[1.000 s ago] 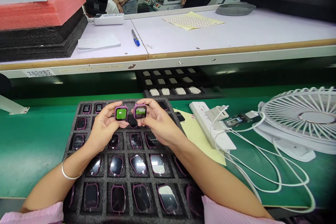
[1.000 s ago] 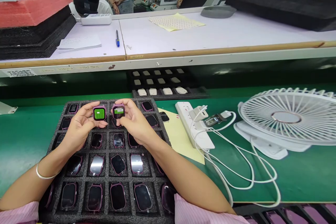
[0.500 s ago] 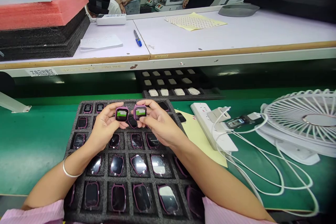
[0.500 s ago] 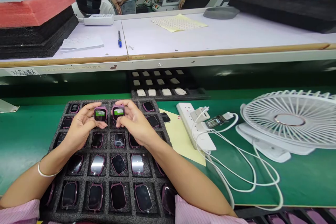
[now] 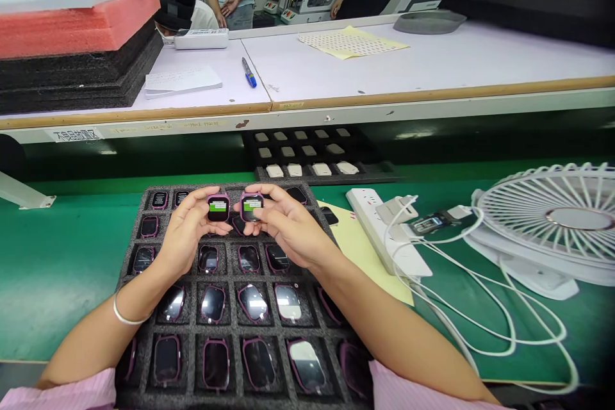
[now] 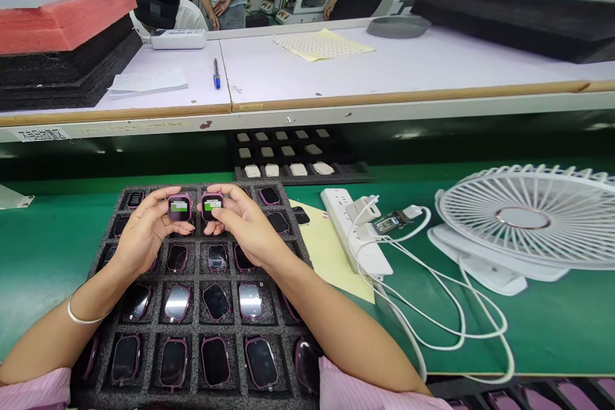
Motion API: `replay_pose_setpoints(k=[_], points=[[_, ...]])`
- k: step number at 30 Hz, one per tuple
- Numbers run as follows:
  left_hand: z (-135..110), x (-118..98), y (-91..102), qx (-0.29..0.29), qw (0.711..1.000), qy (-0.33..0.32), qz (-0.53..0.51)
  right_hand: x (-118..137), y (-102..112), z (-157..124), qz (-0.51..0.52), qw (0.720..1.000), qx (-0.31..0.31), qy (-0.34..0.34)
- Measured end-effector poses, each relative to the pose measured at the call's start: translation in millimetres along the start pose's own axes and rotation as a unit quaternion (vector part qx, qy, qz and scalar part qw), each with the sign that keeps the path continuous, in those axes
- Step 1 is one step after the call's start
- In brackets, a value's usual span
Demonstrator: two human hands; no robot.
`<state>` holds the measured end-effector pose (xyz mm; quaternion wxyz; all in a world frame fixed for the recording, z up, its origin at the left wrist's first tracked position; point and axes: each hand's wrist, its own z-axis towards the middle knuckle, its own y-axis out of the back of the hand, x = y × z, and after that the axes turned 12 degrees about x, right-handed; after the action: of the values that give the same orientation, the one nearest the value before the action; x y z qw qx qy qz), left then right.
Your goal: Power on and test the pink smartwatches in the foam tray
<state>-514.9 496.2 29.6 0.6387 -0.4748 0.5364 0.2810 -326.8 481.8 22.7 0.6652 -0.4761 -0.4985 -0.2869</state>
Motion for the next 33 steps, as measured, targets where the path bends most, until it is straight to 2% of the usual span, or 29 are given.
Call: replay_pose_setpoints(k=[6, 10, 15, 33], points=[[0.7, 2.7, 0.0, -0.016, 0.998, -0.025, 0.058, -3.0, 1.8, 0.0, 0.010, 1.000, 0.012, -0.004], [1.0, 4.5, -0.7, 0.014, 0.996, -0.050, 0.068, -4.8, 1.7, 0.2, 0.004, 1.000, 0.023, 0.015], [-1.4, 5.4, -2.1, 0.047, 0.997, -0.044, 0.043, -5.6, 0.3, 0.6, 0.014, 0.999, 0.042, 0.032], [-1.7, 5.6, -2.7, 0.046, 0.996, -0.047, 0.063, -5.1, 0.4, 0.6, 0.007, 0.999, 0.047, 0.020]])
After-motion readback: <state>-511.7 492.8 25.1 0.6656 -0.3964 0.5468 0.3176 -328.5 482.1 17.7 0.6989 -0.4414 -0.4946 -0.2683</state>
